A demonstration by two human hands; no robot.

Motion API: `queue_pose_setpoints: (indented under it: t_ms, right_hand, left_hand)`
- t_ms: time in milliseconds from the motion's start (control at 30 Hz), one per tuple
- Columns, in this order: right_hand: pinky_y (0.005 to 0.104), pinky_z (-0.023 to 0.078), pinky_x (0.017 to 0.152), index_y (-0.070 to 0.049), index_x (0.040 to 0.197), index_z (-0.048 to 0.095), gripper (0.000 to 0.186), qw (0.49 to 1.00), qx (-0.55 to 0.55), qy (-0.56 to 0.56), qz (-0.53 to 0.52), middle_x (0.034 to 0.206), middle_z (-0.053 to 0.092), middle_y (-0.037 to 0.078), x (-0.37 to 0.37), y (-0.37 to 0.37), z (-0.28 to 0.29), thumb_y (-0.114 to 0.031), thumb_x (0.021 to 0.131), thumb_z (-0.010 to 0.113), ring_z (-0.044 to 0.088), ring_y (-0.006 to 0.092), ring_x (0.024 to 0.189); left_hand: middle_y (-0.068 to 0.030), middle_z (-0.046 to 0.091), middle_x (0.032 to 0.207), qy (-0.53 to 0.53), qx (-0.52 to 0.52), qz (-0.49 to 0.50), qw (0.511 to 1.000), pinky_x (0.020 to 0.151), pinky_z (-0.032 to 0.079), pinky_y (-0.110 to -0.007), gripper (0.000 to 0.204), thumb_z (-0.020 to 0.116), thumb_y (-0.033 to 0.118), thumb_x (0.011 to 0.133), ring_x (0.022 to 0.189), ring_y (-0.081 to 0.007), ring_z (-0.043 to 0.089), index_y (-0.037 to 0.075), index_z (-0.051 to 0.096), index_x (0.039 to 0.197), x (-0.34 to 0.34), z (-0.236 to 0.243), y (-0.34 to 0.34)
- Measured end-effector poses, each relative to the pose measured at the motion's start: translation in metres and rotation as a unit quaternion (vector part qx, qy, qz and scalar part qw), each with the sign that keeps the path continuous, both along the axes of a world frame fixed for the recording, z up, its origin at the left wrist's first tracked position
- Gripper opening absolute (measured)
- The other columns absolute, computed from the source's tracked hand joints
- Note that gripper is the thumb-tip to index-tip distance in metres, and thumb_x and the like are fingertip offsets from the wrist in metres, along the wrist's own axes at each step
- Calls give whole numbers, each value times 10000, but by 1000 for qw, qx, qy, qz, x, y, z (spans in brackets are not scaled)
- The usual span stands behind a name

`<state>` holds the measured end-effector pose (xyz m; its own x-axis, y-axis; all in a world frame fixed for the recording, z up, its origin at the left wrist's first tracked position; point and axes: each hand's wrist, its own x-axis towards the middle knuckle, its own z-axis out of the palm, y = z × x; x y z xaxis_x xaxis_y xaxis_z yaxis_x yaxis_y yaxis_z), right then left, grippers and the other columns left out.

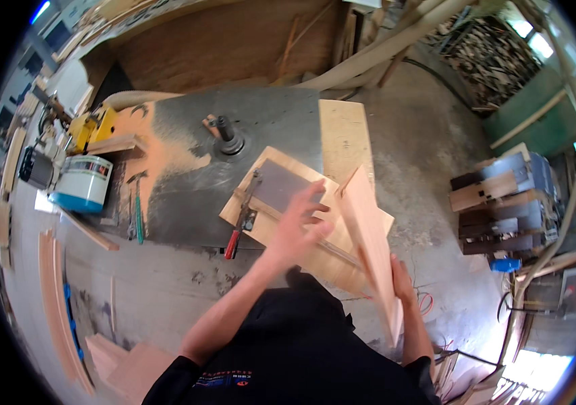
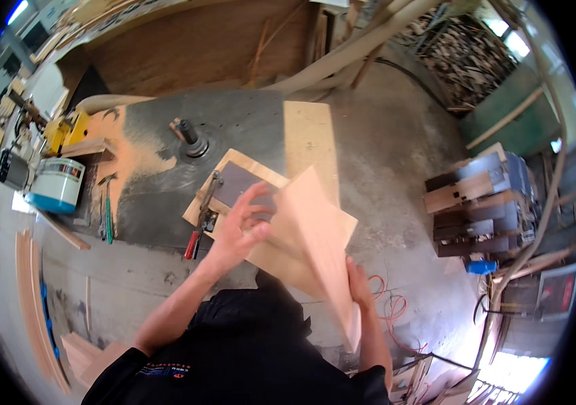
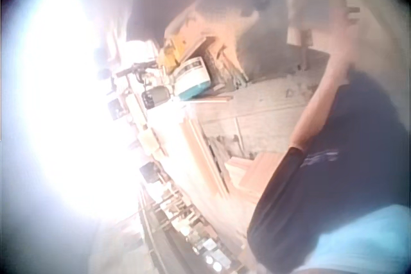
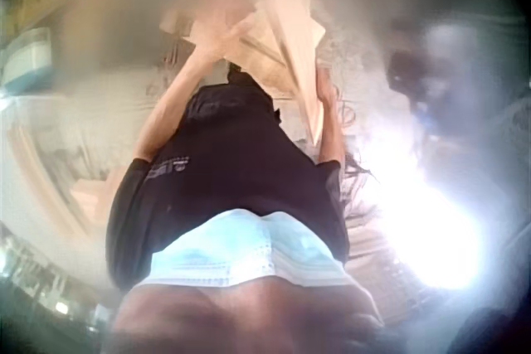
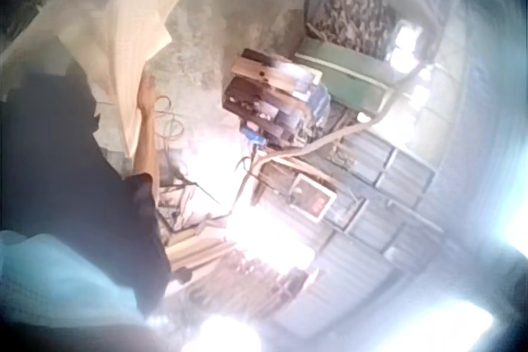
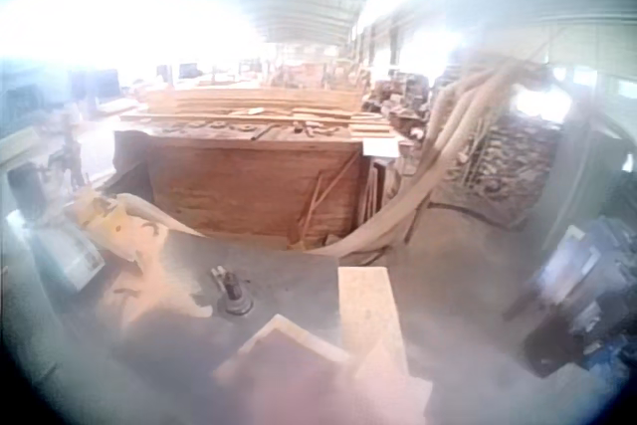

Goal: The person picks up a rectangular wooden plank and moves to a router table. They place the plank on a jig and push it through the router bit multiple times, flipping the plank to process different edges. The person repeats this process with several planks, stacking the finished pieces nearby.

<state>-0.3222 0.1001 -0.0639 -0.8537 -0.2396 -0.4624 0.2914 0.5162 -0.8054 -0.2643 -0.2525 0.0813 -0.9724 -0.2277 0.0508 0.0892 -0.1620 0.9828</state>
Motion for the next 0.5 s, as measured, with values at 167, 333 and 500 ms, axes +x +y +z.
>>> queue_pose_setpoints:
  t_ms: [167, 333, 500]
  right_hand:
    - [416, 481, 631, 87, 925, 710, 746, 988, 51, 118, -90, 755, 704, 130, 126, 11, 31, -542, 1096, 348, 635, 197, 710]
    - [365, 396, 538, 44, 785, 659, 719, 973, 23, 177, -147, 630, 598, 44, 229, 78, 2, -536, 1098, 372, 529, 119, 617]
    - [362, 374, 556, 40, 748, 572, 660, 965, 66, 166, -191, 648, 552, 21, 314, 118, 25, -506, 1094, 437, 480, 105, 651]
  left_hand:
    - [-103, 486, 1434, 51, 28, -94, 994, 978, 554, -337, 559, 779, 131, 918, 1261, -211, 570, 34, 580, 1431, 63, 21, 58]
    - [-113, 510, 1438, 36, 119, -182, 975, 1021, 545, -360, 446, 754, 157, 956, 1255, -231, 581, 16, 640, 1363, 128, 10, 91]
    - [-96, 559, 1423, 31, 227, -186, 955, 1055, 483, -367, 389, 671, 219, 1029, 1282, -208, 556, 26, 637, 1365, 172, -21, 134]
